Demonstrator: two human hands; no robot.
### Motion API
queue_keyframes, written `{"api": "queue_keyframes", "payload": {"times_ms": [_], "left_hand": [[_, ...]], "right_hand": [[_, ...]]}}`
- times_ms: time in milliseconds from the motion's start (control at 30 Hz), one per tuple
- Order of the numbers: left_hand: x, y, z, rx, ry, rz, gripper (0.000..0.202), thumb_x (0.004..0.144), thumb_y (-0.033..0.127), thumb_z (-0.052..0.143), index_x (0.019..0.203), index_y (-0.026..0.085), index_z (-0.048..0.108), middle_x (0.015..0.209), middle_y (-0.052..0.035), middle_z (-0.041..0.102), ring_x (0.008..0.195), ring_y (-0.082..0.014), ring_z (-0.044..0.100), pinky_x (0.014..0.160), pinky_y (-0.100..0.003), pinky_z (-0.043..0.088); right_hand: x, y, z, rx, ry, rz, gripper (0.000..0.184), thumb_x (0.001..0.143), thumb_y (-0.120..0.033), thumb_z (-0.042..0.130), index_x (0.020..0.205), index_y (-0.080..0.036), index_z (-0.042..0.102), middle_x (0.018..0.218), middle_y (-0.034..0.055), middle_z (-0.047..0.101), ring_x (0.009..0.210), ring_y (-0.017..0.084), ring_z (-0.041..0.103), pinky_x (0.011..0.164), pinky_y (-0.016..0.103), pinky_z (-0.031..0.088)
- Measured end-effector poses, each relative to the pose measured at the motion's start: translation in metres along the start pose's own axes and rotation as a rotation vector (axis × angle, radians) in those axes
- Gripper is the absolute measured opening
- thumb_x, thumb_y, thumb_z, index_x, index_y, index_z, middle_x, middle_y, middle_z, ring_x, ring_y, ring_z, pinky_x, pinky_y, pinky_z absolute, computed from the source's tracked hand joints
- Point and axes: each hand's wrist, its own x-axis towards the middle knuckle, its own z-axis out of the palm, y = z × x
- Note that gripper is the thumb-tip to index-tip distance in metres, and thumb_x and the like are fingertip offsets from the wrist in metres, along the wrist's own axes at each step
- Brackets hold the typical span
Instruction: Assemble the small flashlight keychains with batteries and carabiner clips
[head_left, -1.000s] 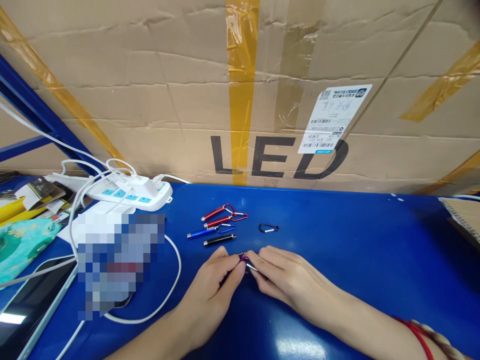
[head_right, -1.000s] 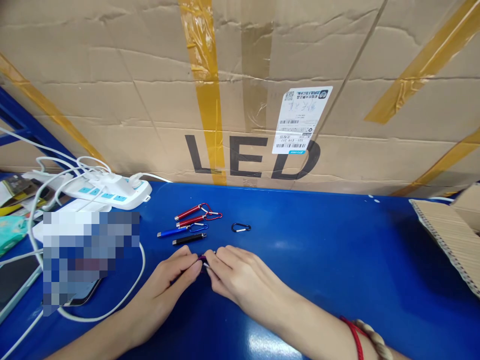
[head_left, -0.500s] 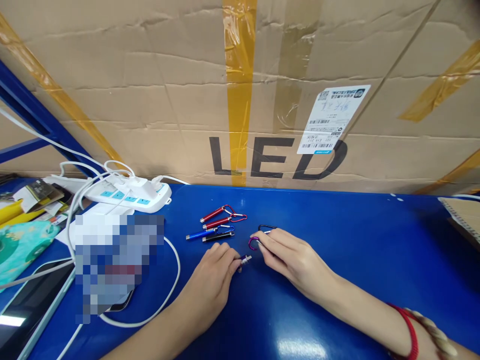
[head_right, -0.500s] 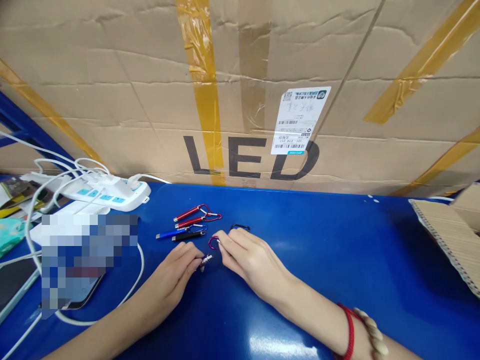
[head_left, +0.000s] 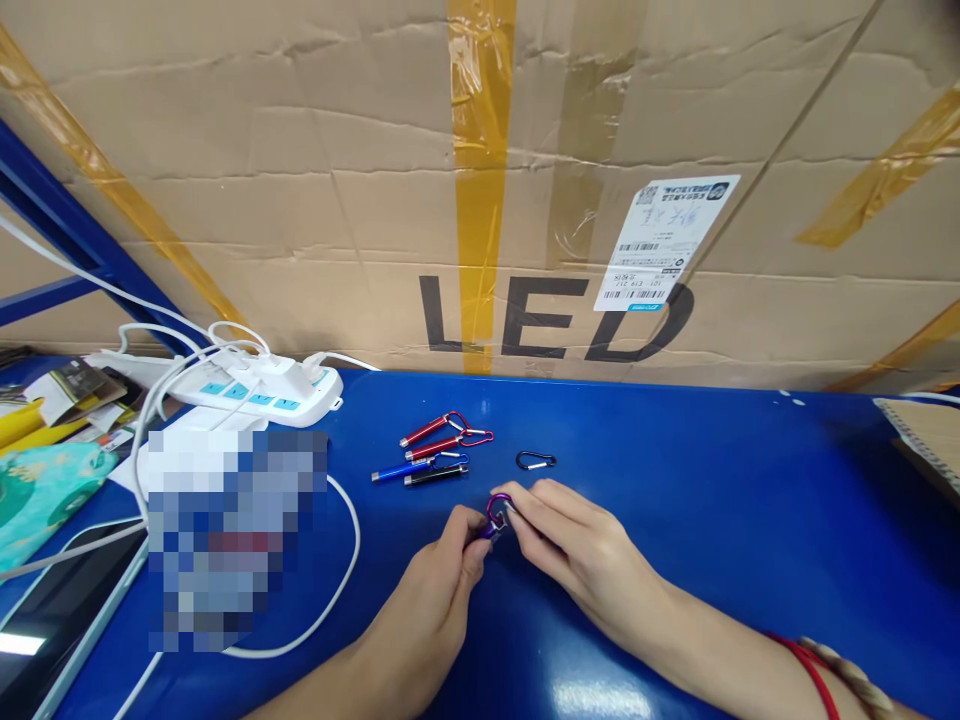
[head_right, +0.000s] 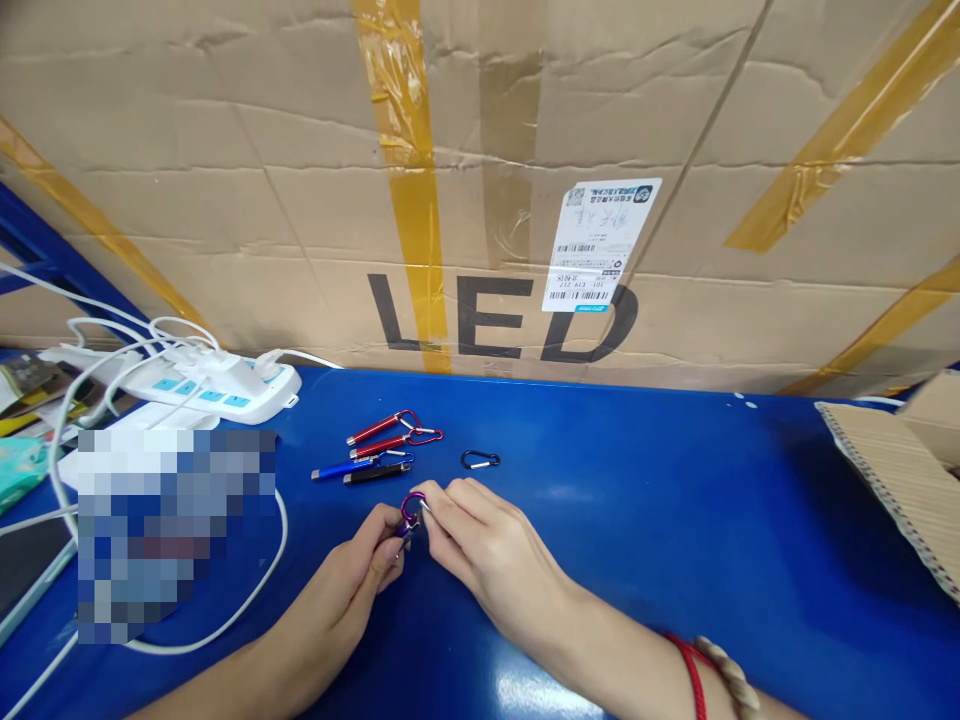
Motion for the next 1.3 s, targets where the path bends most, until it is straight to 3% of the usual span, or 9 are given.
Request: {"api": "queue_keyframes", "payload": {"times_ms": [233,300,367,467,633,800,967,1167,1300], "left_hand": [[0.004,0.002,-0.005,0.040,0.120,0.044,0.020,0.095,0.032,0.022,0.089,0.022,0.038,0.062,0.0053,0.033,0.054,-0.0120,0.034,0.052,-0.023,0.031],[0.008,0.002,-0.011,0.158,0.156,0.051,0.018,0.094,0.028,0.024,0.091,0.021,0.041,0.064,0.0041,0.040,0.056,-0.0131,0.040,0.054,-0.024,0.035],[0.013,0.002,-0.019,0.313,0.185,0.071,0.016,0.093,0.022,0.029,0.093,0.021,0.045,0.076,-0.0006,0.052,0.068,-0.0157,0.049,0.066,-0.028,0.042],[0.018,0.002,-0.027,0.609,0.141,0.053,0.017,0.090,0.016,0.037,0.093,0.020,0.054,0.095,-0.0057,0.058,0.088,-0.0221,0.053,0.079,-0.038,0.042],[0.016,0.003,-0.037,0.893,0.046,-0.016,0.009,0.086,0.017,0.052,0.087,0.020,0.060,0.094,-0.0053,0.060,0.088,-0.0249,0.053,0.075,-0.039,0.042],[0.012,0.005,-0.051,0.982,0.106,-0.063,0.005,0.078,0.021,0.063,0.082,0.020,0.061,0.087,-0.0041,0.061,0.084,-0.0258,0.054,0.071,-0.038,0.040],[0.019,-0.003,-0.050,1.048,0.350,0.145,0.017,0.088,0.027,0.049,0.100,0.018,0.058,0.096,-0.0080,0.058,0.085,-0.0247,0.053,0.072,-0.037,0.042],[0.026,-0.019,-0.045,1.191,0.359,0.202,0.014,0.088,0.018,0.048,0.094,0.015,0.060,0.097,-0.0108,0.057,0.083,-0.0251,0.053,0.070,-0.037,0.044],[0.023,-0.012,-0.043,1.114,0.416,0.252,0.017,0.091,0.016,0.041,0.092,0.014,0.058,0.091,-0.0099,0.059,0.080,-0.0246,0.054,0.071,-0.038,0.045]], "right_hand": [[0.002,0.003,-0.004,0.096,-0.080,0.063,0.026,0.095,-0.022,0.037,0.111,-0.013,0.056,0.077,0.0034,0.054,0.070,0.013,0.054,0.064,0.025,0.048],[0.006,0.008,-0.010,0.105,-0.164,0.071,0.028,0.094,-0.024,0.039,0.115,-0.015,0.055,0.085,0.0046,0.057,0.079,0.014,0.057,0.071,0.026,0.049],[0.011,0.016,-0.018,0.077,-0.244,0.089,0.028,0.094,-0.026,0.040,0.115,-0.018,0.056,0.092,0.0049,0.059,0.086,0.015,0.058,0.077,0.028,0.049],[0.015,0.033,-0.029,-0.076,-0.292,0.165,0.030,0.093,-0.028,0.042,0.117,-0.018,0.057,0.100,0.0064,0.060,0.091,0.017,0.058,0.080,0.032,0.050],[0.012,0.061,-0.031,-0.363,-0.348,0.148,0.032,0.087,-0.026,0.053,0.117,-0.016,0.059,0.104,0.0096,0.058,0.092,0.022,0.056,0.077,0.038,0.051],[0.011,0.067,-0.024,-0.496,-0.332,-0.002,0.025,0.089,-0.016,0.046,0.106,-0.017,0.065,0.095,0.0085,0.061,0.082,0.019,0.057,0.070,0.034,0.051],[0.011,0.062,-0.019,-0.528,-0.282,-0.048,0.026,0.092,-0.021,0.042,0.102,-0.018,0.067,0.088,0.0070,0.061,0.075,0.017,0.057,0.064,0.030,0.050],[0.010,0.054,-0.017,-0.411,-0.172,0.057,0.027,0.091,-0.031,0.047,0.104,-0.018,0.066,0.095,0.0079,0.063,0.085,0.020,0.059,0.074,0.035,0.050],[0.012,0.038,-0.018,-0.048,-0.066,0.257,0.023,0.088,-0.031,0.051,0.100,-0.021,0.069,0.091,0.0051,0.065,0.079,0.016,0.060,0.064,0.028,0.051]]}}
